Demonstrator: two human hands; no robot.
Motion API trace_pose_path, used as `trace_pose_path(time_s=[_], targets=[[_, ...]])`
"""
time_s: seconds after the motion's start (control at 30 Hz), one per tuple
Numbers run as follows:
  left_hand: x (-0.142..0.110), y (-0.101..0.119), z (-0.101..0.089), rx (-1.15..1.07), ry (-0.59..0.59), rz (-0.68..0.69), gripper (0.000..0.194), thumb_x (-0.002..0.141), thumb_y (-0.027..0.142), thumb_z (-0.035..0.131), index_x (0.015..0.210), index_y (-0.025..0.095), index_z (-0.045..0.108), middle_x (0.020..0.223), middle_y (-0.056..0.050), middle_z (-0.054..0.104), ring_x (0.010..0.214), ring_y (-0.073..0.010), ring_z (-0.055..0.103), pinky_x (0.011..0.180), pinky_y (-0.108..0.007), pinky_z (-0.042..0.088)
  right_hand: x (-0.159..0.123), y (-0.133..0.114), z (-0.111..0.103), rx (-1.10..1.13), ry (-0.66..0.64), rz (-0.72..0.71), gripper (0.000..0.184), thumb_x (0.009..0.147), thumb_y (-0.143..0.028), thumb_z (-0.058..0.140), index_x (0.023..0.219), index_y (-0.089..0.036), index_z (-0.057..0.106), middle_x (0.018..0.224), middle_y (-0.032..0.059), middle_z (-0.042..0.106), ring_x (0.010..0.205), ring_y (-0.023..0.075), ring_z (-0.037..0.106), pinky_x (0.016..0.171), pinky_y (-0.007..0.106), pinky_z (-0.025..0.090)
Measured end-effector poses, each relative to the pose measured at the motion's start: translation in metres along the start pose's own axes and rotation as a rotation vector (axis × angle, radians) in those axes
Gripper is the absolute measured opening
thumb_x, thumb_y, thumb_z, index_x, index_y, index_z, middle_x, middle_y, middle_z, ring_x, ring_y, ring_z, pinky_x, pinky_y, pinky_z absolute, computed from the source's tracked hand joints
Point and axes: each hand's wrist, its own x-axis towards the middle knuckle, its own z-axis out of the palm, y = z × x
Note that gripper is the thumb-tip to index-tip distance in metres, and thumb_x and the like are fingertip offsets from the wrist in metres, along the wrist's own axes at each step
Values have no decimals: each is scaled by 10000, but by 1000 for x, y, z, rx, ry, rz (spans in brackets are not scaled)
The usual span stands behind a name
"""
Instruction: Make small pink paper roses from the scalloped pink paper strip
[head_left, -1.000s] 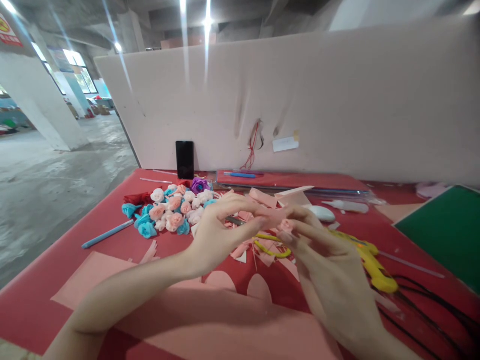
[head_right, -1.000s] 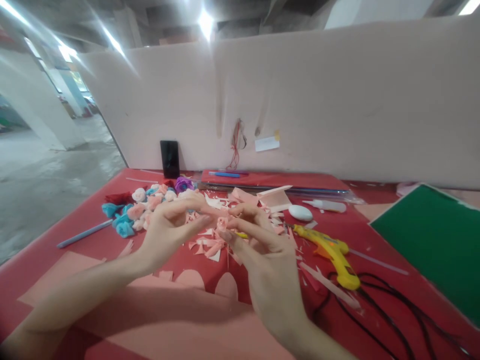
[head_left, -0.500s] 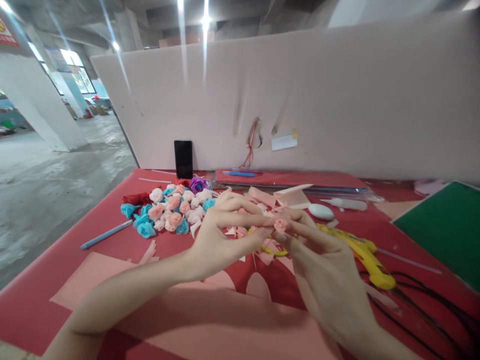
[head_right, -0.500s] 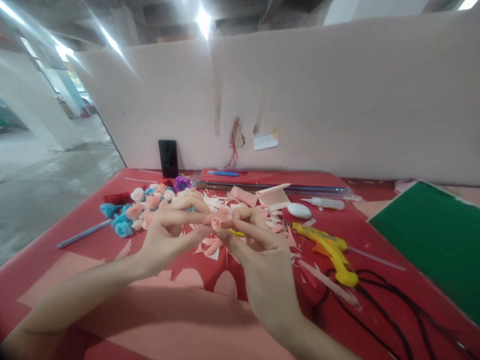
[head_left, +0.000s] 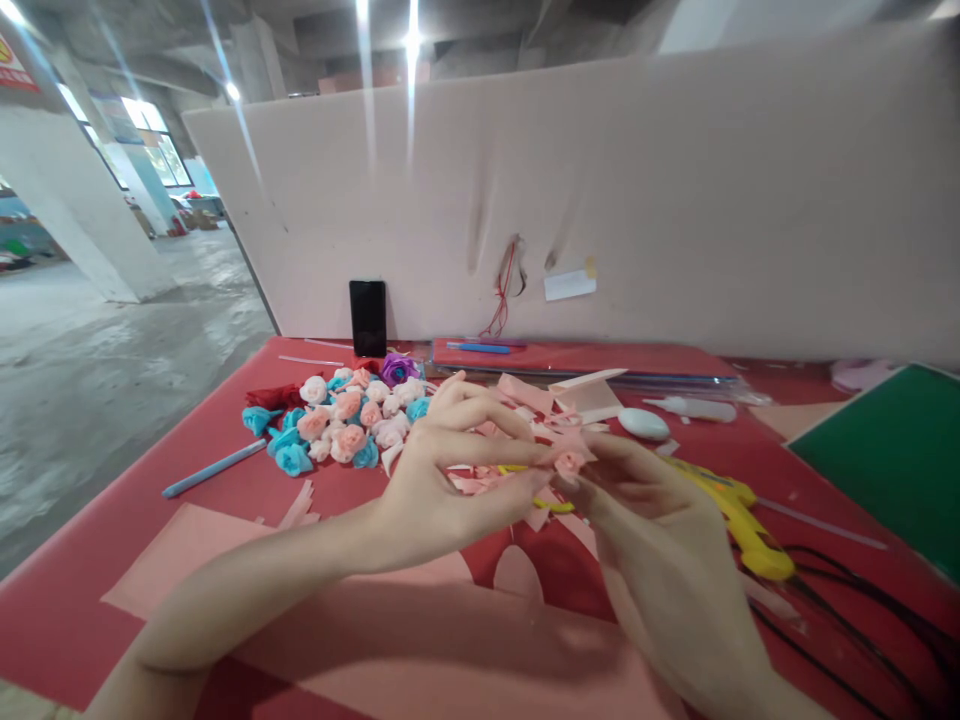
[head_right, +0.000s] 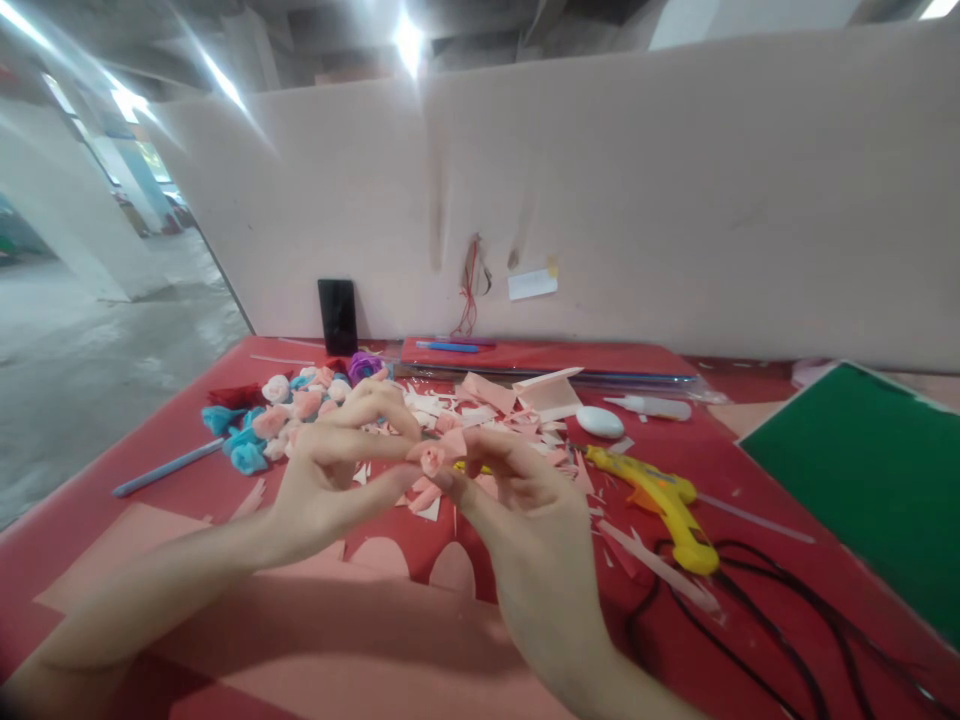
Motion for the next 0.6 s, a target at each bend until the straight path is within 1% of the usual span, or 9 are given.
trace_pose_path(time_s=[0.07,0.13,0.17,0.23,0.33,0.4,0.5,0.6], targets=[[0,1,0,-15,8,-8,114,777,140,606,721,179,698,701,-39,646,737,-175,555,749,-397,445,0,-1,0,6,12,-11,254,575,-324,816,806,-299,714,760,-18,678,705,145,606,649,268,518],[0,1,1,-34,-2,-30,102,771,138,617,716,164,699,695,-44,644,738,-175,554,757,-396,445,0,-1,-1,-14,11,-3,305,591,-340,809,881,-315,716,842,-13,696,755,150,614,681,274,520],[0,2,1,-44,-9,-44,96,767,138,622,716,159,700,692,-44,643,732,-172,552,757,-393,446,-1,0,-1,-27,-2,1,291,612,-348,797,890,-318,718,858,-12,700,777,154,618,708,282,519],[-1,3,1,-73,-15,-71,99,770,139,613,728,154,702,693,-44,643,721,-167,548,753,-385,445,-1,1,-3,-47,-40,1,198,653,-354,772,842,-316,727,835,-16,702,791,157,623,742,288,511],[-1,4,0,-135,-28,-108,163,800,131,547,742,154,698,712,-47,649,717,-159,548,750,-374,442,-2,2,-5,-49,-76,-9,94,676,-349,760,757,-319,724,742,-35,688,744,144,622,722,267,507],[-1,6,-1,-154,-52,-132,203,818,126,507,739,150,693,727,-52,648,723,-158,552,750,-367,436,-1,2,-6,-53,-85,-16,94,681,-348,759,767,-334,723,725,-45,682,750,138,625,723,253,505],[0,10,-5,-139,-88,-141,214,827,133,495,730,130,686,731,-63,639,733,-160,553,746,-363,432,0,1,-6,-80,-107,-59,56,706,-362,738,747,-327,722,759,-37,673,778,140,620,740,257,496],[3,13,-10,-98,-122,-126,211,822,116,495,724,124,681,740,-70,648,750,-163,551,747,-357,439,1,-1,-5,-120,-130,-123,71,720,-365,722,690,-302,709,779,-22,650,775,149,600,701,264,488]])
